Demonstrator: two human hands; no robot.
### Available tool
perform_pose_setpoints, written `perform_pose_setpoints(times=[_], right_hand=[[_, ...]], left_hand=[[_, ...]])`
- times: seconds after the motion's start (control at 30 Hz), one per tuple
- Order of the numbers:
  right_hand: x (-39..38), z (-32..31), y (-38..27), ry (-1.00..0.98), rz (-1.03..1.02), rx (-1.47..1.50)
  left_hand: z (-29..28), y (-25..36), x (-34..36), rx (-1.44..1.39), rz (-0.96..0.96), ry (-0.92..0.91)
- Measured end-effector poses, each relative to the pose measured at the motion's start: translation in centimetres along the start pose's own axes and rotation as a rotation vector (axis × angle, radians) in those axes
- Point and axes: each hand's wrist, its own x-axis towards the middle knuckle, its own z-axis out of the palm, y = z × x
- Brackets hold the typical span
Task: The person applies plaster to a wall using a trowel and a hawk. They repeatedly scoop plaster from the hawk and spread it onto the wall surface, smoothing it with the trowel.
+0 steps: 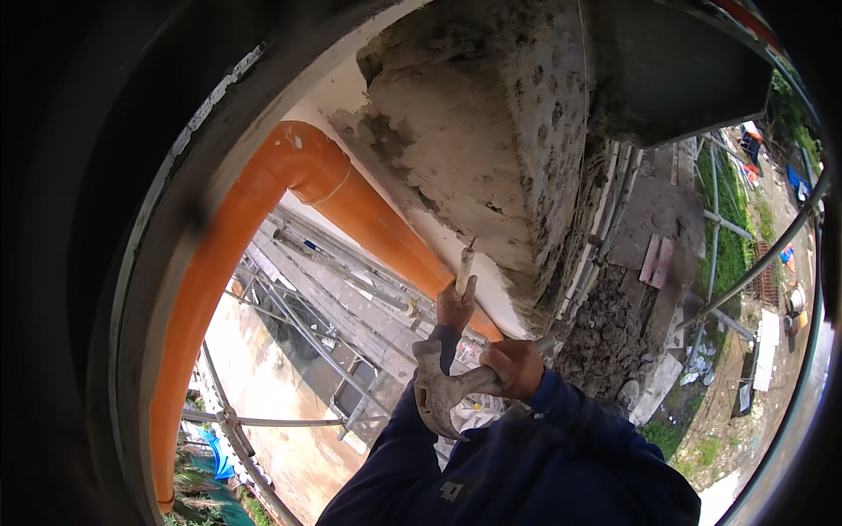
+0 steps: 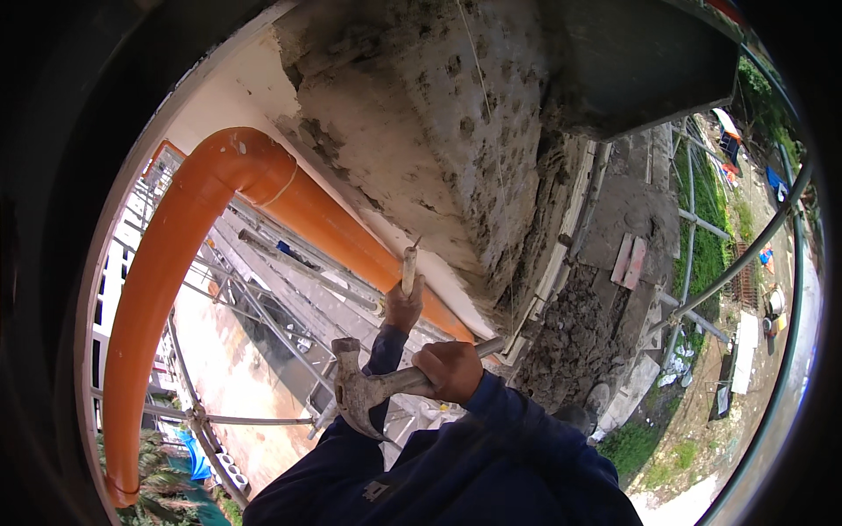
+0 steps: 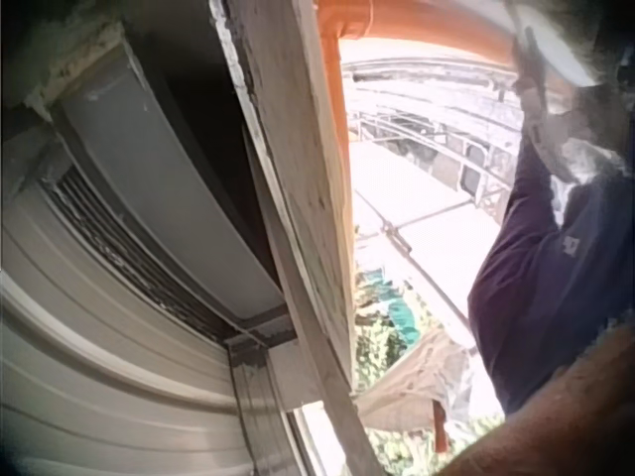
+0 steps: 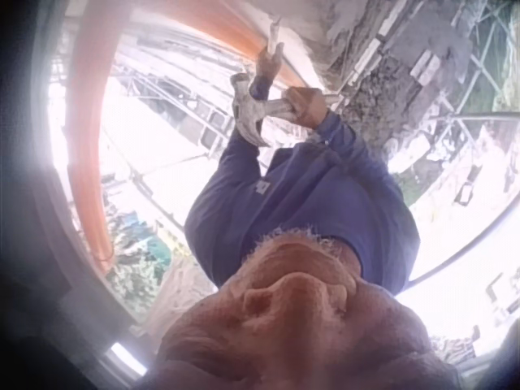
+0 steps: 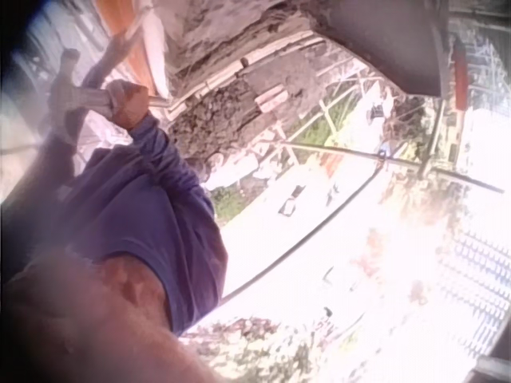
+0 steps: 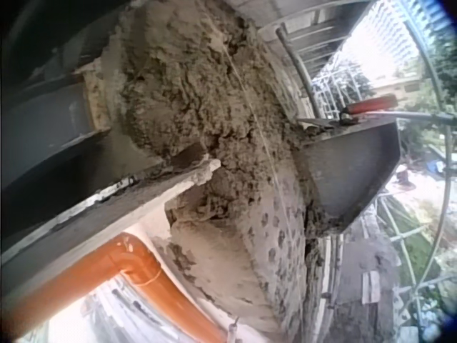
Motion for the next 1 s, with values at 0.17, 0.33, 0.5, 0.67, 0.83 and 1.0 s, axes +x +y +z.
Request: perform_pose_setpoints(times=[0.17, 0.33, 0.5, 0.67, 0.83, 1.0], right_hand=[[0.6, 3.2, 7.0, -0.084, 0.464, -0.309], [0.0, 1.4, 0.9, -0.011, 0.203, -0.01], [-0.4, 3.3, 8.5, 0.021, 0.444, -0.23], [1.1, 0.4, 1.5, 0.031, 0.392, 0.002], [-0.3, 1.9, 5.9, 0.045, 0.16, -0.073], [-2.7, 2.8, 7.8, 0.09, 0.52, -0.088]], left_hand=[[1.3, -5.9, 1.7, 0.335, 0.751, 0.296], [0.8, -0.3, 0.1, -0.031, -0.033, 0.009], [1.0, -5.4, 0.9, 0.129, 0.277, -0.028], [0.9, -4.5, 0.9, 0.036, 0.004, -0.036], [0.1, -2.6, 0.9, 0.209, 0.009, -0.086], [0.6, -3.1, 0.5, -0.317, 0.011, -0.057]])
